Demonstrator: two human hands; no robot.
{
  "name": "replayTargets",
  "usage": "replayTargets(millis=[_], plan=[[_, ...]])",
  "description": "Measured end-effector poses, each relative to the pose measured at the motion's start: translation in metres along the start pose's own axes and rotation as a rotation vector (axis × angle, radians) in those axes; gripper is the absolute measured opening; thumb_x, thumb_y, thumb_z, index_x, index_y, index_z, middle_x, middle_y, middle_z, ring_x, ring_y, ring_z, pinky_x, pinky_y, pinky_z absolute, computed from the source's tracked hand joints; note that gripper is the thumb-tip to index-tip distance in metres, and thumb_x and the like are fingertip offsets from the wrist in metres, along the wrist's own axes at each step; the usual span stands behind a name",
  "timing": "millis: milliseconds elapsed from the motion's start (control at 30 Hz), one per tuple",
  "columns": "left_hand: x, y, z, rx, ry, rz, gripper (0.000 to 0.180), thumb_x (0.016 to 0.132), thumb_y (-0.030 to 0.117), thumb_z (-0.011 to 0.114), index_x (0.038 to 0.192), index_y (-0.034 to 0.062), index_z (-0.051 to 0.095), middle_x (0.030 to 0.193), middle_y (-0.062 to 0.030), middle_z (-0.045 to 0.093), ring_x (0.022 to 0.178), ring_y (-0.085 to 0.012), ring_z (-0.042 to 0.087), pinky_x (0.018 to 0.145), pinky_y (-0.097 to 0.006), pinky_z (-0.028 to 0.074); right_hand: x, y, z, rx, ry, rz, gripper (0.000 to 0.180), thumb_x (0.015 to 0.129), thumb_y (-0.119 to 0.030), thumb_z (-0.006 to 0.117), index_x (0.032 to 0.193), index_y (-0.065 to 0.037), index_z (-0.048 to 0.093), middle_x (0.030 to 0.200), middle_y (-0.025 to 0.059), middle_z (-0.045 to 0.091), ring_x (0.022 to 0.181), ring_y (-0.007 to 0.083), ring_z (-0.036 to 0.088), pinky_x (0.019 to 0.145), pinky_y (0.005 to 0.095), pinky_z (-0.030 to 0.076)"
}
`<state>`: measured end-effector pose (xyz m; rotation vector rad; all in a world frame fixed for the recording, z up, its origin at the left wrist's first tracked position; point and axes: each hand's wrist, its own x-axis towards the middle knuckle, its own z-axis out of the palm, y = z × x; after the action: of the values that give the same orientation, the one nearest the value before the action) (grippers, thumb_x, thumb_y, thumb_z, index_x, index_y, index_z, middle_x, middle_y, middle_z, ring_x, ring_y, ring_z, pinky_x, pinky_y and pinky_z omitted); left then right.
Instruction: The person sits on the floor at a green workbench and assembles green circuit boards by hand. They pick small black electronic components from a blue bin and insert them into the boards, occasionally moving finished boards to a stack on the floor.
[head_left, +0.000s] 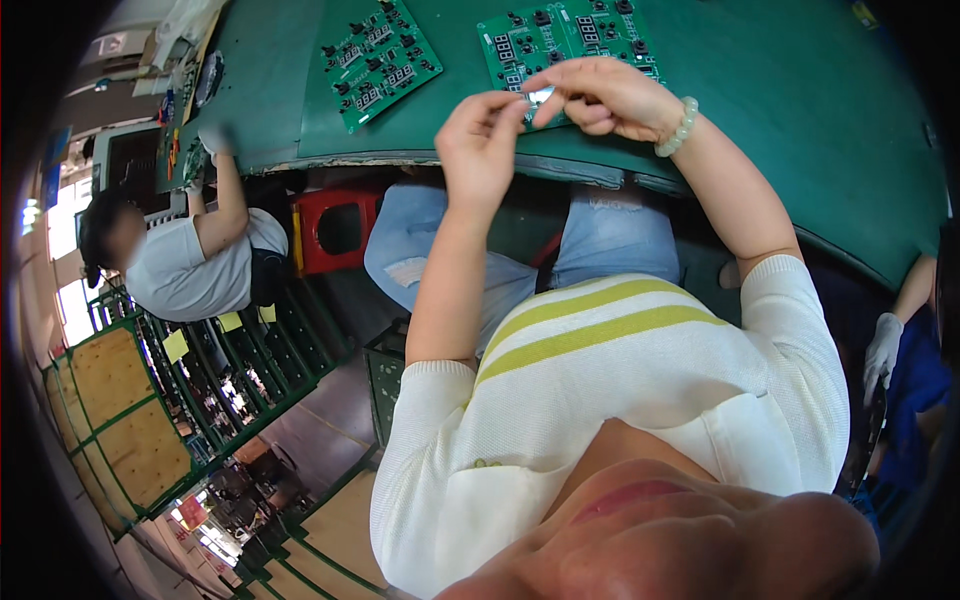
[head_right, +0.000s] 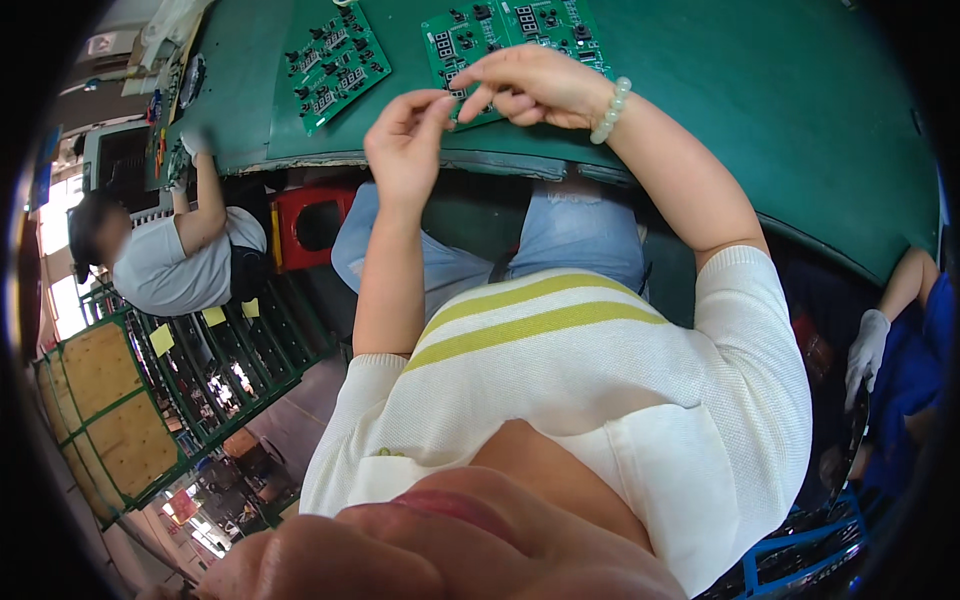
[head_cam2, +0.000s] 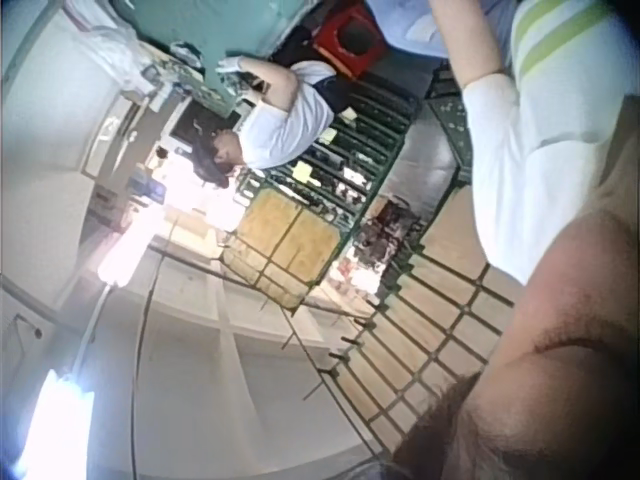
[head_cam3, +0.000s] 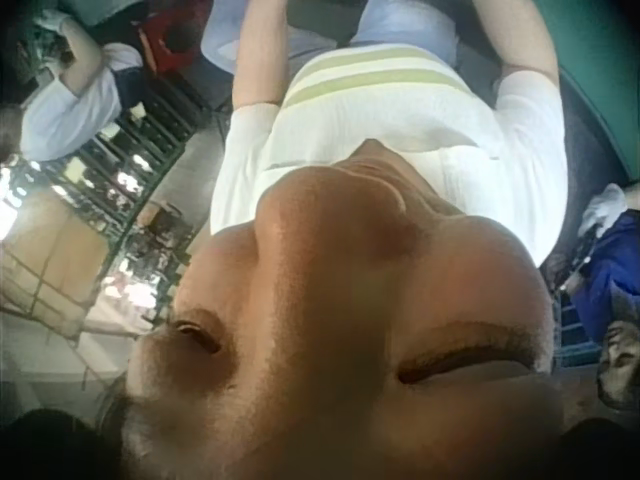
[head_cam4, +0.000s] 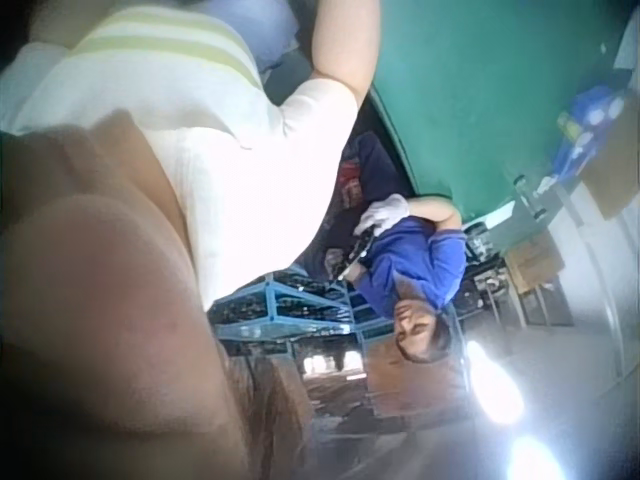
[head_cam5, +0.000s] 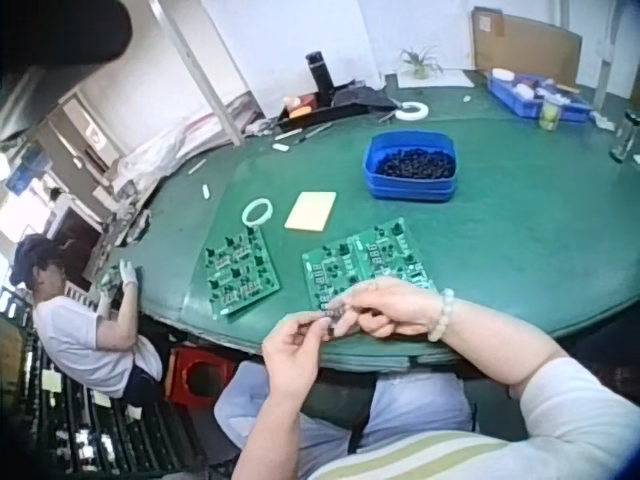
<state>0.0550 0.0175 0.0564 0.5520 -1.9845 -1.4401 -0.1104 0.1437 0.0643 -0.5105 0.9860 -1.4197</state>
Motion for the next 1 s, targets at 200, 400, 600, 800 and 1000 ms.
replayTargets(millis=[200, 400, 600, 800, 1000], plan=[[0.002, -0.028, -0.031, 0.183, -0.018, -0.087, 0.013, 0.089, 0.002, 0.07, 0.102, -0.0009, 0.072, 0.087, -0.0057, 0.071, 0.074, -0.0094, 0.067, 0.057, -0.022, 0.049, 0.007, -0.009, -0.015, 0.355, 0.18, -0.049, 0.041, 0.094, 0.003, 0.041, 0.134, 0.008, 0.043, 0.117, 0.0254, 0.057, 0.056, 0.0035, 0.036, 0.041, 0.0167, 0.03], [0.005, -0.043, -0.021, 0.433, 0.003, 0.048, 0.012, 0.086, 0.002, 0.072, 0.098, -0.0018, 0.072, 0.083, -0.0068, 0.07, 0.07, -0.0099, 0.065, 0.065, -0.024, 0.052, 0.009, -0.003, -0.015, 0.366, 0.137, -0.138, 0.03, 0.103, -0.007, 0.045, 0.13, 0.006, 0.046, 0.113, 0.0218, 0.06, 0.058, 0.0029, 0.037, 0.043, 0.0156, 0.032], [0.02, -0.037, -0.012, 0.515, 0.024, 0.185, 0.009, 0.082, 0.002, 0.074, 0.09, 0.0018, 0.073, 0.082, -0.0101, 0.068, 0.067, -0.0199, 0.064, 0.063, -0.032, 0.052, 0.014, 0.005, -0.025, 0.223, 0.118, -0.202, 0.028, 0.102, -0.022, 0.057, 0.116, 0.003, 0.058, 0.089, 0.0059, 0.064, 0.055, 0.0005, 0.037, 0.042, 0.0146, 0.029], [0.022, -0.042, -0.011, 0.591, -0.012, 0.275, 0.007, 0.08, 0.002, 0.074, 0.087, 0.0017, 0.073, 0.083, -0.0127, 0.068, 0.071, -0.0281, 0.066, 0.066, -0.036, 0.053, 0.011, -0.002, -0.018, 0.221, 0.147, -0.193, 0.026, 0.101, -0.019, 0.059, 0.113, 0.003, 0.062, 0.088, 0.0029, 0.064, 0.055, -0.0004, 0.036, 0.043, 0.0147, 0.028], [0.025, -0.035, -0.008, 0.568, -0.015, 0.133, 0.007, 0.081, 0.002, 0.073, 0.088, 0.0015, 0.074, 0.083, -0.0118, 0.069, 0.066, -0.0228, 0.065, 0.063, -0.034, 0.052, 0.011, 0.003, -0.015, -0.045, 0.155, -0.231, 0.028, 0.095, -0.011, 0.065, 0.119, 0.004, 0.063, 0.091, 0.0043, 0.068, 0.056, 0.0004, 0.041, 0.046, 0.0164, 0.032]])
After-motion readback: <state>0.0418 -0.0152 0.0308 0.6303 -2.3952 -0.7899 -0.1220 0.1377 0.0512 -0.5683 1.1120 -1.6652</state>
